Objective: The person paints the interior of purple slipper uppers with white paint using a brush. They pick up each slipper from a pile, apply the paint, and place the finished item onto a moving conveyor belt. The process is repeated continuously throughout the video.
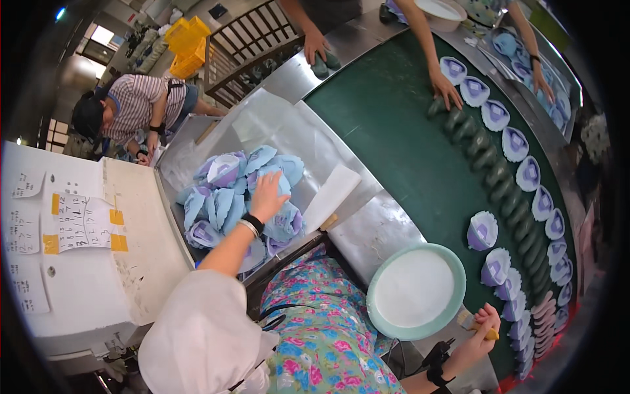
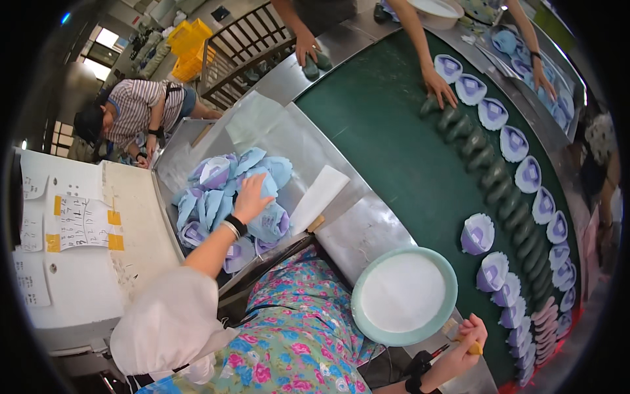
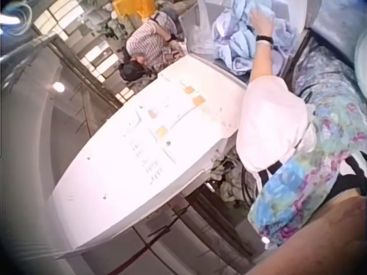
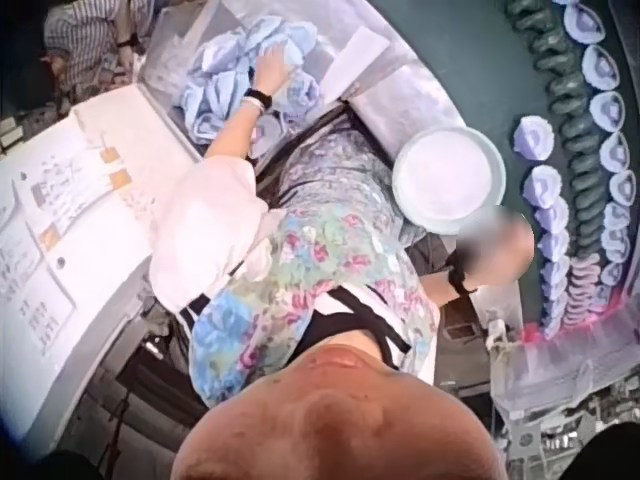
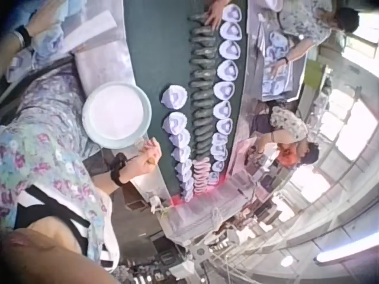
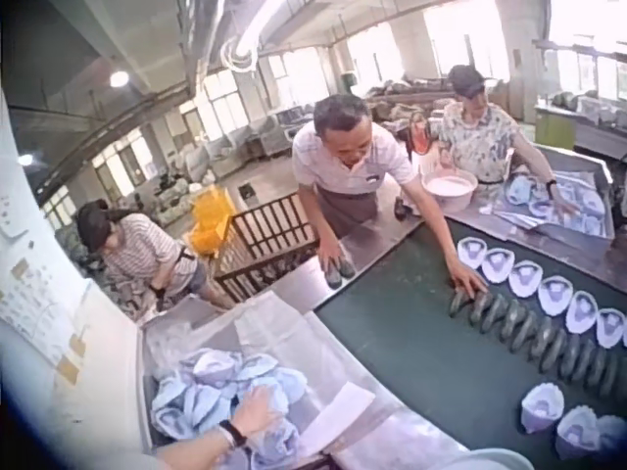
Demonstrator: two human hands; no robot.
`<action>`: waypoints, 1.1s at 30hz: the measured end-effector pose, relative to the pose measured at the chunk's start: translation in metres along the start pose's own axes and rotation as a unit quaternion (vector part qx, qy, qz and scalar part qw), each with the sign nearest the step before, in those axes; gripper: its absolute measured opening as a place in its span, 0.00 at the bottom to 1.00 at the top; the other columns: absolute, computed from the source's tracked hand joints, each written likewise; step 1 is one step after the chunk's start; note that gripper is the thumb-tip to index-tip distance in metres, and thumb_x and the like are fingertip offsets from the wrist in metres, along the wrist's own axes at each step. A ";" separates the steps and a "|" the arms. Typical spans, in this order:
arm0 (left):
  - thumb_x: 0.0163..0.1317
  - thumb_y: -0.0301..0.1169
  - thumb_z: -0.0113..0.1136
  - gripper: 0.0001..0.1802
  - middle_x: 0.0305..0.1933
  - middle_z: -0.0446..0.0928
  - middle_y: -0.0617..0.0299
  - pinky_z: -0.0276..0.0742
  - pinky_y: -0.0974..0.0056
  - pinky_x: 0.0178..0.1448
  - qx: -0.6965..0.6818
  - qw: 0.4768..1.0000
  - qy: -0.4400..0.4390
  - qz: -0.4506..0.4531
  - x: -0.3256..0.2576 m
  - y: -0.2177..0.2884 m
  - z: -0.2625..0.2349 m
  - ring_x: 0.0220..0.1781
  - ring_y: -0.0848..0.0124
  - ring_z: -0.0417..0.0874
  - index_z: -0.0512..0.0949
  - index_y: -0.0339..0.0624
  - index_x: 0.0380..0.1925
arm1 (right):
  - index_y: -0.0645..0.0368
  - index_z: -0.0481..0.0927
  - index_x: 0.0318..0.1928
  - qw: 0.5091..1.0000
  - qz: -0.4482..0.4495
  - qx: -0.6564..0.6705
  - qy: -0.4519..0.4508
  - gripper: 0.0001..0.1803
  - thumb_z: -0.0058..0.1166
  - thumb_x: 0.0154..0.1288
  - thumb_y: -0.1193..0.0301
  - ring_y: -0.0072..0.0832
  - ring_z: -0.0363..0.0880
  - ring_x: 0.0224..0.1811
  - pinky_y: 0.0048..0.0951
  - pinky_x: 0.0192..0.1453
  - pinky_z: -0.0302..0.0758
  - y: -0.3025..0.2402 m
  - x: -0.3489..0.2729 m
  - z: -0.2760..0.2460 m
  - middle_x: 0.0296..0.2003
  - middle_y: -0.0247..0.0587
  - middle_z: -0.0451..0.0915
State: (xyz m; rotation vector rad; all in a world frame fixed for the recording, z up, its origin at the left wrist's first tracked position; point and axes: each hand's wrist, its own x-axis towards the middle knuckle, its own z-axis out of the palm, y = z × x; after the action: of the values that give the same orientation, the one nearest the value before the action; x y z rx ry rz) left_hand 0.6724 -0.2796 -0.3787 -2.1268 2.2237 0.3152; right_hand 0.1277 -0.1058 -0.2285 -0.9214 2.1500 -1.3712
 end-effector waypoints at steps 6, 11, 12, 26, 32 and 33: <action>0.56 0.43 0.67 0.47 0.77 0.54 0.49 0.63 0.26 0.63 0.128 0.987 -0.093 -0.032 0.006 -0.023 0.017 0.78 0.44 0.51 0.54 0.52 0.74 | 0.66 0.79 0.42 0.995 0.019 0.013 -0.097 0.15 0.45 0.78 0.67 0.16 0.70 0.30 0.19 0.37 0.68 -0.055 -0.016 0.080 0.33 0.34 0.76; 0.54 0.21 0.55 0.32 0.48 0.78 0.49 0.79 0.54 0.51 -0.027 0.987 0.158 -0.016 0.036 -0.056 0.013 0.48 0.49 0.80 0.66 0.36 0.63 | 0.67 0.80 0.41 0.992 -0.007 0.008 -0.124 0.14 0.47 0.77 0.67 0.16 0.70 0.30 0.18 0.36 0.68 -0.098 -0.034 0.117 0.33 0.34 0.76; 0.55 0.20 0.53 0.31 0.45 0.79 0.48 0.79 0.55 0.48 -0.079 0.980 0.180 -0.009 0.041 -0.053 -0.010 0.42 0.50 0.80 0.67 0.36 0.63 | 0.65 0.80 0.42 0.990 0.015 0.008 -0.137 0.12 0.47 0.77 0.70 0.19 0.74 0.35 0.19 0.38 0.70 -0.102 -0.036 0.119 0.37 0.38 0.79; 0.58 0.20 0.53 0.24 0.46 0.80 0.61 0.78 0.69 0.45 -0.651 0.635 -0.407 0.094 0.047 0.173 -0.163 0.43 0.74 0.81 0.74 0.36 0.58 | 0.59 0.79 0.39 0.835 -0.398 -0.265 -0.274 0.13 0.57 0.50 0.76 0.33 0.75 0.55 0.29 0.40 0.80 -0.130 -0.091 0.167 0.50 0.32 0.77; 0.66 0.26 0.57 0.40 0.70 0.67 0.52 0.68 0.58 0.71 -0.748 0.327 -0.570 0.092 0.045 0.192 -0.130 0.69 0.66 0.71 0.52 0.43 0.76 | 0.58 0.78 0.38 0.897 -0.279 -0.213 -0.268 0.13 0.64 0.51 0.75 0.33 0.78 0.48 0.32 0.40 0.80 -0.122 -0.106 0.120 0.49 0.34 0.79; 0.66 0.26 0.57 0.40 0.71 0.66 0.51 0.67 0.57 0.72 -0.744 0.396 -0.519 0.142 0.036 0.194 -0.125 0.70 0.65 0.70 0.51 0.43 0.76 | 0.59 0.78 0.40 0.911 -0.266 -0.191 -0.251 0.15 0.65 0.51 0.74 0.34 0.79 0.46 0.32 0.40 0.80 -0.120 -0.105 0.112 0.47 0.35 0.80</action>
State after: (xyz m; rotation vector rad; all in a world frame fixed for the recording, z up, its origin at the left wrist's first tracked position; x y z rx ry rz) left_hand 0.4909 -0.3312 -0.2404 -0.4673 1.0177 3.2415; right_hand 0.3099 -0.1347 -0.1663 -1.8875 1.8463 -0.7720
